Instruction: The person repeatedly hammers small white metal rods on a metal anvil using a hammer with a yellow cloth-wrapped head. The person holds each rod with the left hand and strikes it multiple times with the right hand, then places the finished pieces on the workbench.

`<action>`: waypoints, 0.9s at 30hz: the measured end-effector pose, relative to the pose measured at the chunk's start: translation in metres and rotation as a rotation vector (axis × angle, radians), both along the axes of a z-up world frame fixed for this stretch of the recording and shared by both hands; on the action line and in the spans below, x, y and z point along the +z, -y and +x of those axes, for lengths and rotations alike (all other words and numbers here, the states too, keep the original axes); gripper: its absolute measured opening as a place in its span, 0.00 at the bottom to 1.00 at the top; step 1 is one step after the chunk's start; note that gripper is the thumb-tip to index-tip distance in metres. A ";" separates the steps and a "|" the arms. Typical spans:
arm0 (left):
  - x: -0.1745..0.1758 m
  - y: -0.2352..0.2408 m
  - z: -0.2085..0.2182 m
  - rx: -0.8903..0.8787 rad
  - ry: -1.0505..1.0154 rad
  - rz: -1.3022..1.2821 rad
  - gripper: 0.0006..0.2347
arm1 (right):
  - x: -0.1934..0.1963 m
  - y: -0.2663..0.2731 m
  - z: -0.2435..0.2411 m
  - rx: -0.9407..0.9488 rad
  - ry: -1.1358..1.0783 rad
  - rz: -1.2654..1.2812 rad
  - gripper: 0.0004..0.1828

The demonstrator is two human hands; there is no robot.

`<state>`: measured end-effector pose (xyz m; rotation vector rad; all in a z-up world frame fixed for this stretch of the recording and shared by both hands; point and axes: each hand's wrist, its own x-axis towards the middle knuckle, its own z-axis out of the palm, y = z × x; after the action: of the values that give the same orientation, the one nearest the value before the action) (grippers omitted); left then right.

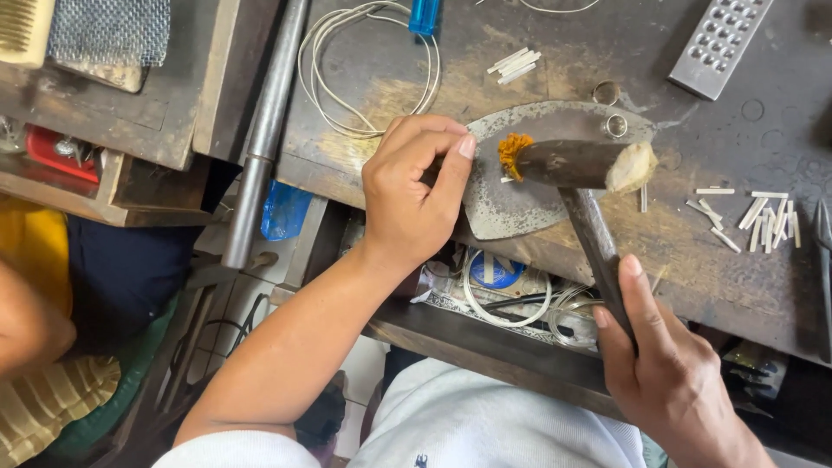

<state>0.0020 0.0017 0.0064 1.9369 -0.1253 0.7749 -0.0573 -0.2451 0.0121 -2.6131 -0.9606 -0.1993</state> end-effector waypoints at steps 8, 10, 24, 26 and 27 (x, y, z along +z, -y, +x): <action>0.001 0.001 0.003 0.003 0.022 0.004 0.06 | -0.006 0.000 0.004 -0.011 -0.030 -0.002 0.29; 0.001 0.000 -0.001 -0.002 0.004 -0.003 0.06 | -0.002 -0.001 -0.002 -0.015 -0.061 -0.016 0.29; 0.000 0.000 0.001 -0.037 -0.023 0.031 0.03 | -0.012 0.008 -0.004 -0.107 -0.071 0.005 0.27; 0.000 0.002 0.002 -0.059 -0.010 0.044 0.02 | -0.006 0.007 -0.002 -0.109 -0.054 0.028 0.28; -0.001 0.002 0.000 -0.081 -0.021 0.053 0.02 | -0.003 0.006 -0.004 -0.111 -0.060 0.046 0.28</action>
<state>0.0019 -0.0003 0.0050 1.9771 -0.2119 0.7043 -0.0612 -0.2516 0.0091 -2.6167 -0.7831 -0.1670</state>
